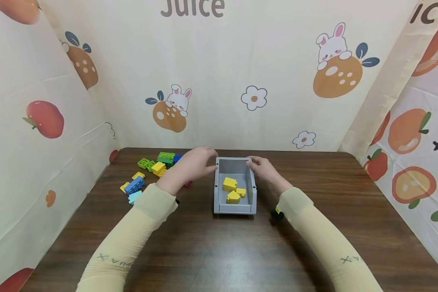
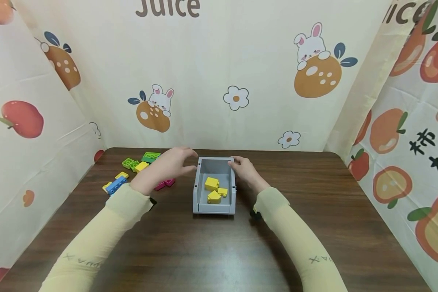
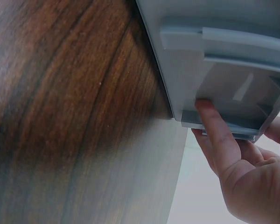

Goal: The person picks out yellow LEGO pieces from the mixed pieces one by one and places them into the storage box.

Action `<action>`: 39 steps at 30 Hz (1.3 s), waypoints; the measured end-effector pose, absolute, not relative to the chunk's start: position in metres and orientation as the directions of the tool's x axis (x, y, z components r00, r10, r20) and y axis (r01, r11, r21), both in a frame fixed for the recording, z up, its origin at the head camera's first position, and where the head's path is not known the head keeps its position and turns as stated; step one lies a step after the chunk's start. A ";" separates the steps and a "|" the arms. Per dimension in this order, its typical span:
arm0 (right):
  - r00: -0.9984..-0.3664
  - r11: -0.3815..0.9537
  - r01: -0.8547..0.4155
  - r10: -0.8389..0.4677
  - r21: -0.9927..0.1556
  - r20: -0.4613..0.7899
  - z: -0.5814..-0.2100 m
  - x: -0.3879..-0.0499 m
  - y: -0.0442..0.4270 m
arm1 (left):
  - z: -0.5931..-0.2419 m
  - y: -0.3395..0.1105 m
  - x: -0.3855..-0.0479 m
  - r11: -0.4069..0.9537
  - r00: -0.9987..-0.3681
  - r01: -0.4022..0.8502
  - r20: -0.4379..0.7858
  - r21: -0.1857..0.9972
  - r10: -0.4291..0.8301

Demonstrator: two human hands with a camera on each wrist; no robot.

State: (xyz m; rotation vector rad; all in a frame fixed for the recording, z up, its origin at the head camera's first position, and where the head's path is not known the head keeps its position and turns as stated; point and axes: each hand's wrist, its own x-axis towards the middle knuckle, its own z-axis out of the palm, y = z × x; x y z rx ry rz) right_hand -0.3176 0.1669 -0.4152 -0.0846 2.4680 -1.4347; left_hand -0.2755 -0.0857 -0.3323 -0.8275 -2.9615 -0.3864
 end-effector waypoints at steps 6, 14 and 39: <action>-0.958 0.507 0.092 -0.189 -0.857 -0.215 -0.417 -0.318 0.168 | -0.331 -0.100 -0.276 0.840 -0.878 0.479 0.122 0.255 0.463; -0.956 0.497 0.106 -0.186 -0.861 -0.225 -0.418 -0.320 0.169 | -0.333 -0.125 -0.280 0.849 -0.900 0.436 0.160 0.300 0.405; -0.959 0.494 0.074 -0.202 -0.866 -0.197 -0.417 -0.319 0.169 | -0.349 -0.194 -0.292 0.900 -0.959 0.260 0.200 0.350 0.200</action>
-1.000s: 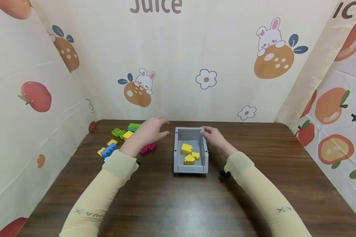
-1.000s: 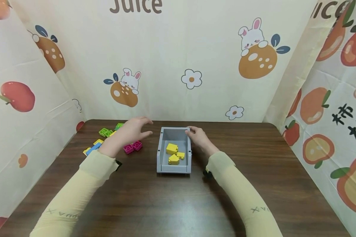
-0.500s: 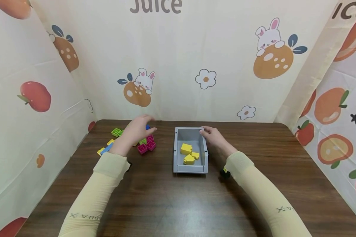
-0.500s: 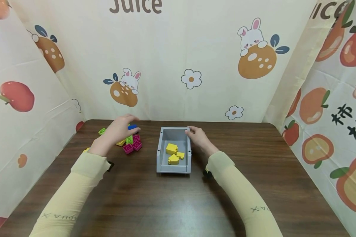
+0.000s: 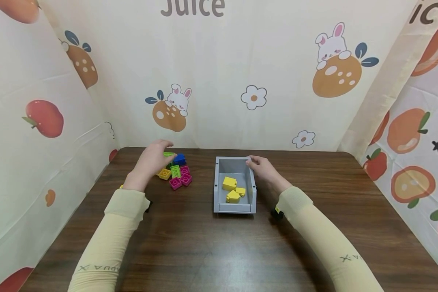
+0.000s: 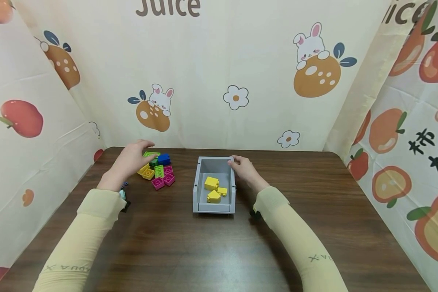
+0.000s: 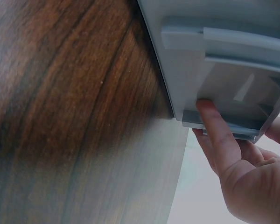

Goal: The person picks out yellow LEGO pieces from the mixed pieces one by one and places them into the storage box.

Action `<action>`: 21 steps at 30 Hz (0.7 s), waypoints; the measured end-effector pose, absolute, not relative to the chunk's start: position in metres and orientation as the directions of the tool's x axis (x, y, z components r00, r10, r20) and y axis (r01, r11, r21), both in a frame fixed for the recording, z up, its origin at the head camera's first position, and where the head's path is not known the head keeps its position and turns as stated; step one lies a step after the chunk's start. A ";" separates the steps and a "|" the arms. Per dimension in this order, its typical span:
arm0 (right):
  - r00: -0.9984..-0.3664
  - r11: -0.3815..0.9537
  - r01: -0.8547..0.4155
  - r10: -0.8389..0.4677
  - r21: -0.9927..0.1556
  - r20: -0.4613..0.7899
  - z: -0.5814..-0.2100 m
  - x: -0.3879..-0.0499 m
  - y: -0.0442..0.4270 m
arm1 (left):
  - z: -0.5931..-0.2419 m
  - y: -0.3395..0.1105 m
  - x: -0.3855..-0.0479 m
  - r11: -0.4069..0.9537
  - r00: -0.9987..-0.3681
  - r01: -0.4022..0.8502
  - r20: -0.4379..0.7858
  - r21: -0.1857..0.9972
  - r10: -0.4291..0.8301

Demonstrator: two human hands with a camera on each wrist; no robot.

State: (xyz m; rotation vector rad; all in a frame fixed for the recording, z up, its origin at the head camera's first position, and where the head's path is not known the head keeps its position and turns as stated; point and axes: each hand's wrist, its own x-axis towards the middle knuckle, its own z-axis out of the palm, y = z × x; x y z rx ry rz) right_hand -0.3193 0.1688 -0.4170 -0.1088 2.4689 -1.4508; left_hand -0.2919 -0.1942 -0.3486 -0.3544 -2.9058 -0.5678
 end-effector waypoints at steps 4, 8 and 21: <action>-0.960 0.503 0.070 -0.201 -0.861 -0.195 -0.416 -0.319 0.169 | -0.352 -0.204 -0.294 0.908 -0.966 0.227 0.202 0.353 0.163; -0.959 0.509 0.070 -0.203 -0.858 -0.199 -0.416 -0.318 0.169 | -0.356 -0.214 -0.297 0.916 -0.972 0.192 0.197 0.353 0.128; -0.958 0.509 0.087 -0.192 -0.856 -0.211 -0.415 -0.318 0.168 | -0.372 -0.235 -0.304 0.915 -0.989 0.115 0.134 0.387 0.067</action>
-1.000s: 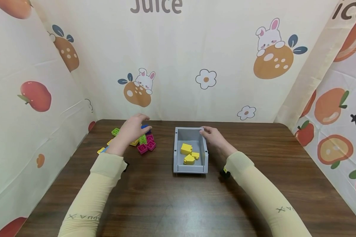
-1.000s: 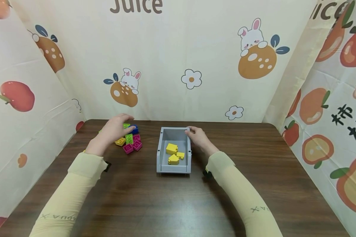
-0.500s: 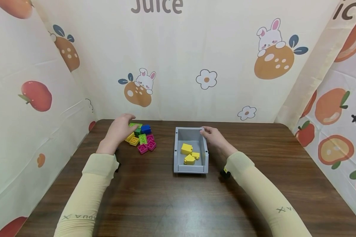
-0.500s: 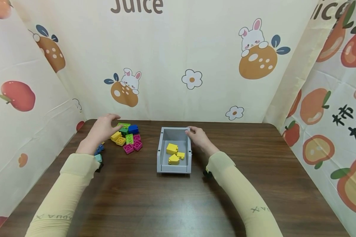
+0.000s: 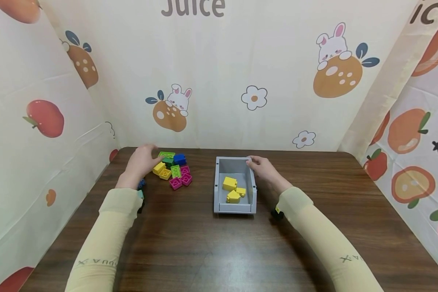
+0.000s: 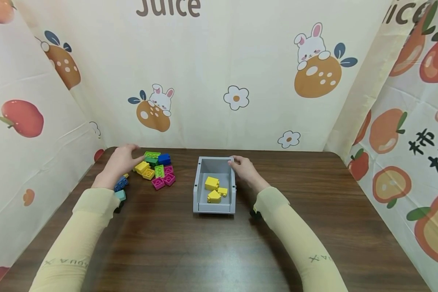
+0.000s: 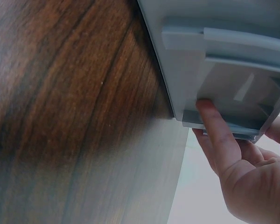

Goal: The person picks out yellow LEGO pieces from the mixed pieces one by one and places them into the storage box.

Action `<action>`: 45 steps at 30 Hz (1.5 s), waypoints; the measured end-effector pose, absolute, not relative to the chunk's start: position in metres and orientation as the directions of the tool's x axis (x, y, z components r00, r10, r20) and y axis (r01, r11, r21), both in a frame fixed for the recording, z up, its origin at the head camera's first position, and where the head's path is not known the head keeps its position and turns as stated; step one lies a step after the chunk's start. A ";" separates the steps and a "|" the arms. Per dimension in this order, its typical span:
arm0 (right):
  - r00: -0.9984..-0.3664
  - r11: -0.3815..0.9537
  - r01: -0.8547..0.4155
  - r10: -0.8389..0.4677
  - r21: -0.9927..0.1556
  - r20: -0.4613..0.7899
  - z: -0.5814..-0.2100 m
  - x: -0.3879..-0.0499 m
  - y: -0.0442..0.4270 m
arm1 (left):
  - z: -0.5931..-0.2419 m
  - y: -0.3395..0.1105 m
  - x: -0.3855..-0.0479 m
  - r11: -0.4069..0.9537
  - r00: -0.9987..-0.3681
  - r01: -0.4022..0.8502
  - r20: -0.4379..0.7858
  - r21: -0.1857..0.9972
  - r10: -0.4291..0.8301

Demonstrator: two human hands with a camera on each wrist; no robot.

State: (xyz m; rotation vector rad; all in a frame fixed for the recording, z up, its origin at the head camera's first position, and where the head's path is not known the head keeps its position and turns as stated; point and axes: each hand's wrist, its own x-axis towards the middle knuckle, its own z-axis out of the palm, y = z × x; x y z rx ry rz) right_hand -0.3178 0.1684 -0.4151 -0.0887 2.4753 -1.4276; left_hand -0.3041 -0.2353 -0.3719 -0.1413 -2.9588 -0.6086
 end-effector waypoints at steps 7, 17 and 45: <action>-0.959 0.505 0.073 -0.203 -0.860 -0.200 -0.417 -0.318 0.169 | -0.384 -0.251 -0.311 0.917 -0.995 0.069 0.089 0.393 0.037; -0.960 0.491 0.079 -0.198 -0.868 -0.200 -0.418 -0.319 0.169 | -0.388 -0.262 -0.318 0.926 -0.999 0.031 0.037 0.375 0.019; -0.957 0.489 0.100 -0.190 -0.867 -0.217 -0.418 -0.320 0.169 | -0.411 -0.252 -0.334 0.935 -0.996 -0.016 -0.089 0.353 0.017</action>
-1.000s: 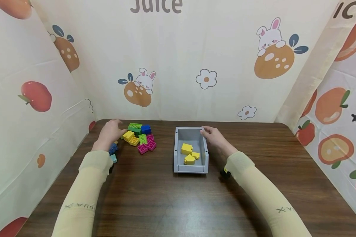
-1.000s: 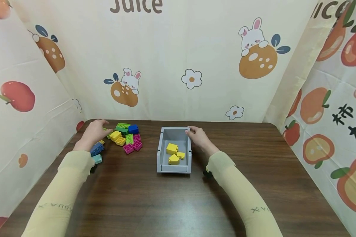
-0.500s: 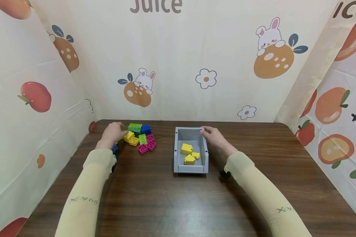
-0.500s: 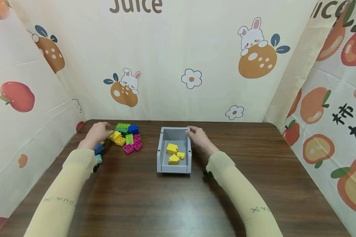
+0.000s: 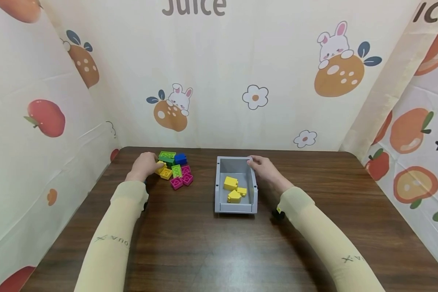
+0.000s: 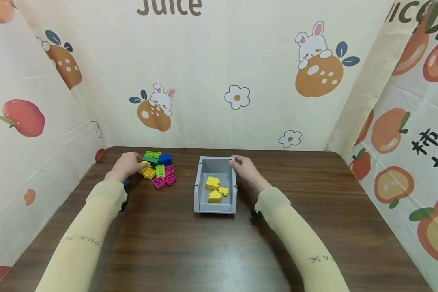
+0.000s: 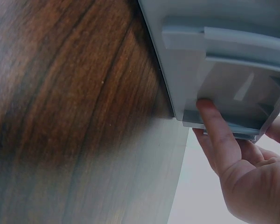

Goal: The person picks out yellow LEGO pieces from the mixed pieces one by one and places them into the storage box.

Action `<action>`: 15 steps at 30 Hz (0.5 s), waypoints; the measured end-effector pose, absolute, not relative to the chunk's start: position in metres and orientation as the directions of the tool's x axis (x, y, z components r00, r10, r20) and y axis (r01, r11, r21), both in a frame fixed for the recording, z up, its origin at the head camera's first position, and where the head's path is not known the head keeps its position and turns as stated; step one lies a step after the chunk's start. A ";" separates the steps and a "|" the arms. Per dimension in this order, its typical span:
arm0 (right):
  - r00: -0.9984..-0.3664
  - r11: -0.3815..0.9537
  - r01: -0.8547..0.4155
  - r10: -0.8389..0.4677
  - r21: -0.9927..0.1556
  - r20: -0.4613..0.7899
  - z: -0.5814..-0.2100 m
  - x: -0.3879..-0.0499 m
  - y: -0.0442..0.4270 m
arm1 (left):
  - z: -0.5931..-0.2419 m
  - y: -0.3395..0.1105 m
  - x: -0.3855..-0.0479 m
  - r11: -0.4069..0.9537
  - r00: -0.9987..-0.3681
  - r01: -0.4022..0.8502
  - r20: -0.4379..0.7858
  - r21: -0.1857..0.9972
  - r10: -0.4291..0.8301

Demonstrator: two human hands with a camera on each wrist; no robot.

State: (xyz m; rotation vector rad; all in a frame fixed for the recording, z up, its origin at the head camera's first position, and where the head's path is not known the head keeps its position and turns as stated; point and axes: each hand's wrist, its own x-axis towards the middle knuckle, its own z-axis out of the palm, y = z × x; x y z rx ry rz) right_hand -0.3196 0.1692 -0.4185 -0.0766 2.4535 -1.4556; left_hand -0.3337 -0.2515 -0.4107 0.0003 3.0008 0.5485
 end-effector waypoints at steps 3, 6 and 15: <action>-0.957 0.491 0.100 -0.190 -0.865 -0.219 -0.418 -0.319 0.170 | -0.411 -0.249 -0.335 0.940 -0.996 -0.016 -0.089 0.341 0.015; -0.957 0.489 0.103 -0.190 -0.866 -0.221 -0.418 -0.319 0.170 | -0.410 -0.247 -0.336 0.945 -0.996 -0.025 -0.092 0.327 0.006; -0.958 0.487 0.094 -0.192 -0.868 -0.211 -0.419 -0.321 0.170 | -0.411 -0.246 -0.337 0.948 -0.998 -0.021 -0.062 0.318 -0.002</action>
